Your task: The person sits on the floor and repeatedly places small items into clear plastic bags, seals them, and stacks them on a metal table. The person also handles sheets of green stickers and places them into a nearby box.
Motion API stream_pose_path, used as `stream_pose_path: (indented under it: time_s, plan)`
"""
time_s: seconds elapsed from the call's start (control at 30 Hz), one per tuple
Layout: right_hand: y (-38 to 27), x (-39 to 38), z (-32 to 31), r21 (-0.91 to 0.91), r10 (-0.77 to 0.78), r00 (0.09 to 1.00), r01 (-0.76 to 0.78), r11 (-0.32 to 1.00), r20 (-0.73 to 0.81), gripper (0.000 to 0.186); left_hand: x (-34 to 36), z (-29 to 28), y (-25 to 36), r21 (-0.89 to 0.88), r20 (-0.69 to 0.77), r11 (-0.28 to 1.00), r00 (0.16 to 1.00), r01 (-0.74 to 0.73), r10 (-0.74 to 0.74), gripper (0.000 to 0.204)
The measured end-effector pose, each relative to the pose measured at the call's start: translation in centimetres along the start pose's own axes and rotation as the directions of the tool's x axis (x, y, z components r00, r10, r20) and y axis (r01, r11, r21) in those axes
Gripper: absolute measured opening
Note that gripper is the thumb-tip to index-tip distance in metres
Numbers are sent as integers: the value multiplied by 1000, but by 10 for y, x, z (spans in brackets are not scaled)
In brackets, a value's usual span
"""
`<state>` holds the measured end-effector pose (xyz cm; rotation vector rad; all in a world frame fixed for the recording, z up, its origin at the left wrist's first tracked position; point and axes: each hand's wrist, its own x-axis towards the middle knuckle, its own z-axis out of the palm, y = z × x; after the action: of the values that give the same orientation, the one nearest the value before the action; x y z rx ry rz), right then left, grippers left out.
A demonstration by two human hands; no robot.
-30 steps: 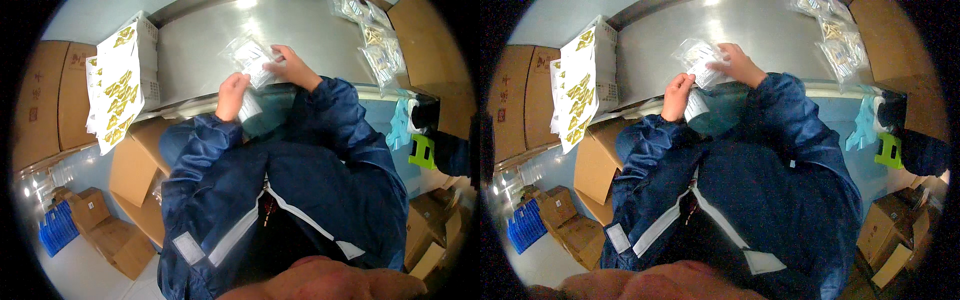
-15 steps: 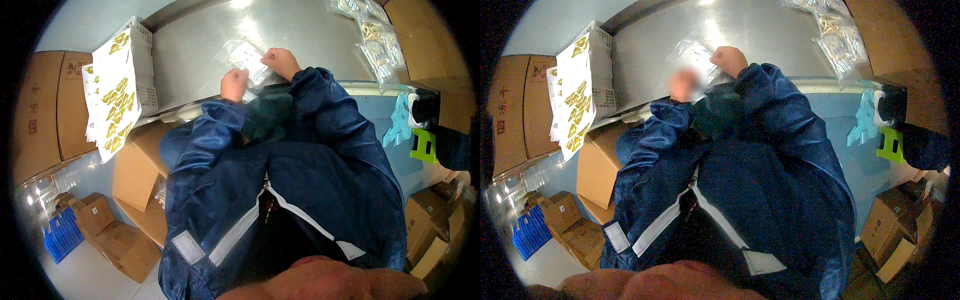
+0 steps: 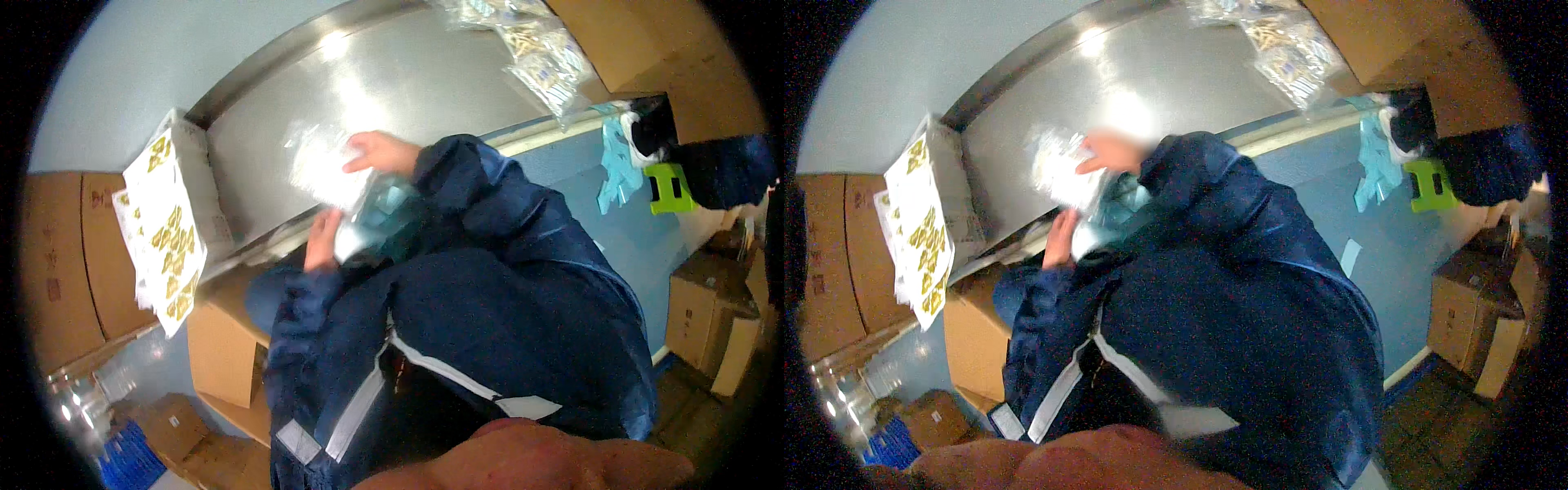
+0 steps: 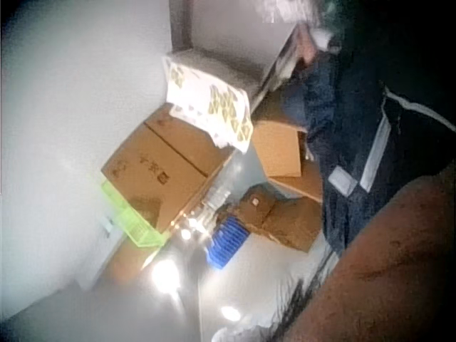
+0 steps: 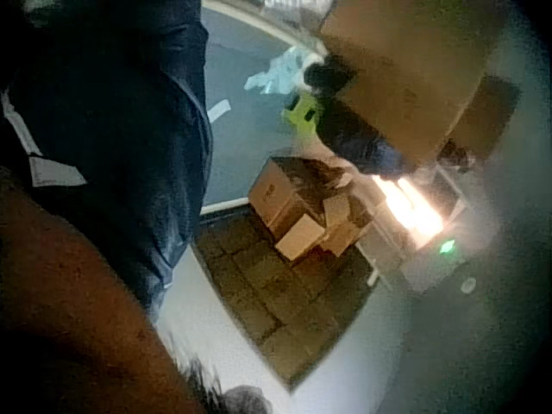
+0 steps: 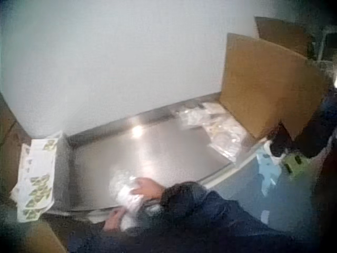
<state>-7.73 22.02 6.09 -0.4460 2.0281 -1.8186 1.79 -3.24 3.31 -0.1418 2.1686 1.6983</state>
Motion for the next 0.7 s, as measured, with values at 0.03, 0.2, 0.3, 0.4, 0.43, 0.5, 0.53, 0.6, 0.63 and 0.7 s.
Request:
stream_pose_path:
  time_s: [0.03,0.2,0.3,0.4,0.43,0.5,0.53,0.6,0.63,0.7]
  plan:
    - [-58,-23,14,-80,29,997,-23,996,69,40,-37,-2,21,-72,0,997,1000,17,-17,41]
    - [-86,-41,45,126,-178,963,154,980,203,58,-136,-43,22,-22,-145,999,989,-35,32,31]
    - [-66,-40,-9,-198,-224,973,209,958,-57,64,-202,-75,13,-8,-555,997,830,-72,55,38]
    - [19,-73,-149,-590,-292,739,-172,789,-607,75,-246,-103,-9,-79,-745,996,666,-45,-29,46]
    - [44,-100,-200,-622,-330,608,-363,694,-723,78,-256,-106,-18,-139,-764,990,640,-32,-86,48]
    - [45,-148,-251,-521,-252,463,-668,531,-850,85,-275,-101,-28,-244,-776,970,604,-19,-183,53]
    - [19,-166,-244,-375,-126,358,-812,448,-925,89,-275,-94,-30,-270,-763,963,614,-21,-201,56]
    - [46,-192,-253,-379,-139,354,-888,260,-925,91,-259,-78,-27,-265,-718,964,672,-24,-181,53]
    - [63,-197,-258,-389,-98,376,-888,245,-921,93,-243,-71,-20,-223,-681,974,719,-22,-140,48]
    - [74,-196,-249,-488,-76,486,-836,251,-871,86,-215,-67,-6,-172,-608,985,790,-35,-78,38]
